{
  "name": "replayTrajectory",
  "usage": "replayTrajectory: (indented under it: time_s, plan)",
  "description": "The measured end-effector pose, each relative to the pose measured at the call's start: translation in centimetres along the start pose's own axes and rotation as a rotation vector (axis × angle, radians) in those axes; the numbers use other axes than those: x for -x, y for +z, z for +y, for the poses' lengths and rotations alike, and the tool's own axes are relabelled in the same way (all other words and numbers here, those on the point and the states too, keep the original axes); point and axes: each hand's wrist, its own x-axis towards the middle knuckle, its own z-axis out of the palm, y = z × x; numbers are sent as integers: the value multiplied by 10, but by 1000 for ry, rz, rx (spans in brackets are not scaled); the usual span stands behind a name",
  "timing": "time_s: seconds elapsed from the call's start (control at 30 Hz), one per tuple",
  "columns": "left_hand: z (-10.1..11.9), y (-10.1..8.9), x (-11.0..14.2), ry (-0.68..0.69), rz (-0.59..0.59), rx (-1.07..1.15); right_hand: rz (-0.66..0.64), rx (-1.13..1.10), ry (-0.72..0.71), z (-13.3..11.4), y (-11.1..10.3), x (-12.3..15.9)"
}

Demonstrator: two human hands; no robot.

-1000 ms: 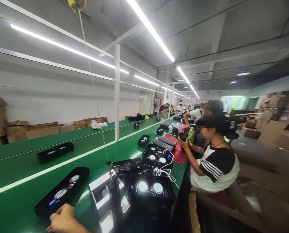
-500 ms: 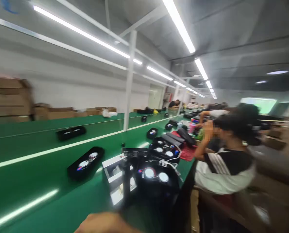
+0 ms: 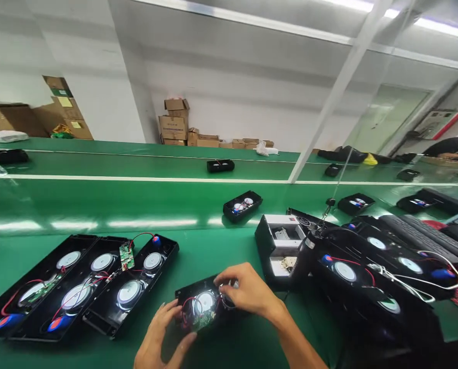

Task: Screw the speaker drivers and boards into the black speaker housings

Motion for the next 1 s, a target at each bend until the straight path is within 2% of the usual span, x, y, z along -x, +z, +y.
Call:
replayTrajectory:
  time_s: [0.07, 0.17, 0.23, 0.3, 0.37, 0.5, 0.57, 0.8, 0.93, 1.0]
  plan:
    - [5, 4, -5, -62, -5, 41, -75, 74, -94, -2, 8, 5]
    - [10, 4, -12, -189, -16, 104, -265, 205, -226, -2, 19, 0]
    - [10, 2, -16, -296, -49, 124, -367, 272, -253, -2, 21, -5]
    - [9, 1, -19, -341, -85, 130, -417, 327, -254, -3, 20, -8]
    - [7, 1, -21, -258, -97, 135, -415, 380, -255, -4, 17, -6]
    - [9, 2, -25, 71, -6, 108, -429, 488, -289, -2, 12, 1]
    - [13, 1, -27, 165, 10, 79, -449, 572, -335, 1, 9, 4]
    - [30, 1, -29, 400, -56, -64, -481, 727, -364, 0, -3, 14]
    - [36, 12, -33, 406, -155, -121, -530, 762, -418, -7, 7, 15]
    - [36, 17, -34, 417, -167, -114, -548, 763, -416, -7, 12, 15]
